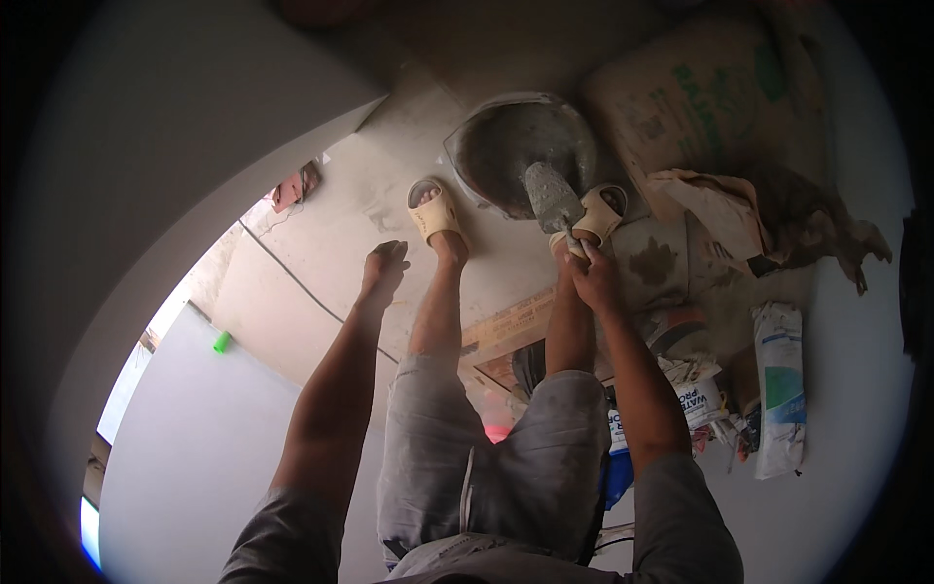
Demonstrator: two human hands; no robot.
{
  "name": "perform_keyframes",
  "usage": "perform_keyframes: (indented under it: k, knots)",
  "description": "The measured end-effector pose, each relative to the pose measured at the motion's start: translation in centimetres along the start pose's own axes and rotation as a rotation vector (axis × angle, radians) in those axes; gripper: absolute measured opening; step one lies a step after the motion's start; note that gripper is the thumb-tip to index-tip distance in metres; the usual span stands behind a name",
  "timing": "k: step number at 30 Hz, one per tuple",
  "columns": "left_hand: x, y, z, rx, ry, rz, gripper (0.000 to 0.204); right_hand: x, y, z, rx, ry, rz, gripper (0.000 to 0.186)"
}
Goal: The person scoops adhesive from a bucket using a trowel and spreads it along a floor edge. They then place a long white tile onto the adhesive and tap it into place with a rubber mallet.
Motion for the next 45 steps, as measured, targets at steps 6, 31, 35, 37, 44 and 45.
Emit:
perform_keyframes:
  k: [6,31,35,37,44,45]
  knots:
    - [-1.1,0.2,-0.1,-0.017,-0.011,-0.038,0.046,1.9,0.8,0.8,-0.02,-0.04,-0.115,0.06]
    - [1.2,0.3,0.1,-0.018,-0.022,-0.013,0.039,-1.8,0.5,0.5,-0.081,0.234,0.062,0.048]
    - [1.2,0.4,0.3,0.029,0.026,0.016,0.038,-2.4,-1.3,0.4,-0.104,0.178,0.008,0.052]
    - [1.0,0.2,0.0,0.023,-0.004,0.006,0.04,-1.9,-1.7,-0.3,-0.15,0.198,0.029,0.052]
    - [0.6,0.2,-0.2,-0.042,-0.084,-0.02,0.053,-0.4,-3.1,-2.8,-0.079,0.191,-0.033,0.053]
    - [0.5,0.2,-0.3,-0.054,-0.091,-0.034,0.053,-0.3,-2.9,-2.7,-0.054,0.198,-0.014,0.053]
Point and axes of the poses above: each hand's wrist, its own z-axis away from the middle knuckle, its own x-axis out of the palm, y = z × x, the point moved 2 cm from there along -z, towards the middle knuckle, and after that the axes turned 2 degrees about x, right-handed, at the moved point
